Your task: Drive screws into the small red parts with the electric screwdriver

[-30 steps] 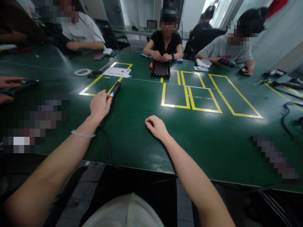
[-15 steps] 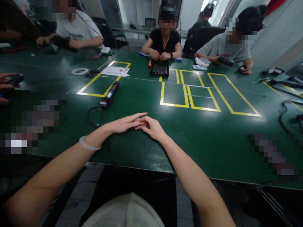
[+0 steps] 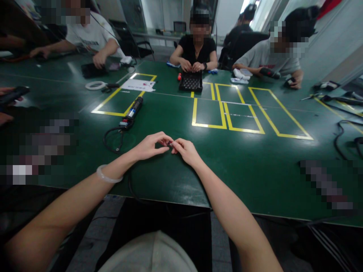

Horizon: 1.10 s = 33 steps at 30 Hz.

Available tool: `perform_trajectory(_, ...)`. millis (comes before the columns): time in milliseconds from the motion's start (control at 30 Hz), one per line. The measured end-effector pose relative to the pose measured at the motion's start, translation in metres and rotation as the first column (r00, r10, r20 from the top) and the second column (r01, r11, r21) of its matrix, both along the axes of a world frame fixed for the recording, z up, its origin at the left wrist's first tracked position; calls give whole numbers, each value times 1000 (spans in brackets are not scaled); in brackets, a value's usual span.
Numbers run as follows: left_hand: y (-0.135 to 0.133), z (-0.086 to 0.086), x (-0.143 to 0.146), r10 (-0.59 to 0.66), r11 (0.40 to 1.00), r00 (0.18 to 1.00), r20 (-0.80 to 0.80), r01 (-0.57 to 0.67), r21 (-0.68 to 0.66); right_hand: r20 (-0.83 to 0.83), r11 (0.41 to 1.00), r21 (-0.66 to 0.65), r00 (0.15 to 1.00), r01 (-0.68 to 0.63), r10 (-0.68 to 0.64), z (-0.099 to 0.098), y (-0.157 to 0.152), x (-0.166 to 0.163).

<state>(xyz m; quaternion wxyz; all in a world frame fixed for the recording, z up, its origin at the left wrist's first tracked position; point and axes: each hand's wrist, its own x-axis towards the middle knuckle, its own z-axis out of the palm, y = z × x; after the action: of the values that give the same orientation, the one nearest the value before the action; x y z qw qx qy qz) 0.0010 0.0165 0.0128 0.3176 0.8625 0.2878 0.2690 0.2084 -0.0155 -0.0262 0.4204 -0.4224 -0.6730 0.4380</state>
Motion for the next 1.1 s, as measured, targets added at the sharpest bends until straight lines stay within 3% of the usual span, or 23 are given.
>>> perform_trajectory(133, -2, -1, 2, 10, 999, 1000, 17, -10, -36, 23, 1000, -20, 1000, -12, 12, 0, 0, -1)
perform_trajectory(400, 2, -3, -2, 67, 995, 998, 20, -65, -73, -185, 1000, -26, 982, 14, -19, 0, -3, -4)
perform_trajectory(633, 3, -2, -2, 45, 995, 999, 6, -44, -90, -102, 998, 47, 994, 46, -41, -1, -2, -3)
perform_trajectory(700, 10, 1, -8, 78, 996, 997, -12, -78, -44, -92, 997, 46, 994, 66, -62, -1, -2, -2)
perform_trajectory(767, 23, 2, -20, 196, 978, 980, -46, -192, 81, -89, 995, 41, 992, 88, -84, -1, -1, -2)
perform_trajectory(867, 49, 1, -52, 485, 843, 869, -104, -432, 321, -82, 993, 36, 991, 112, -109, 0, -1, -2)
perform_trajectory(967, 74, -5, -89, 744, 654, 638, -202, -632, 416, -55, 993, 34, 992, 113, -111, 0, -2, -2)
perform_trajectory(1033, 87, -8, -110, 790, 613, 524, -319, -681, 400, -35, 994, 31, 994, 107, -106, 0, -2, -2)
perform_trajectory(1100, 95, -11, -124, 766, 629, 479, -428, -696, 347, -23, 994, 28, 994, 103, -103, 0, -2, -2)
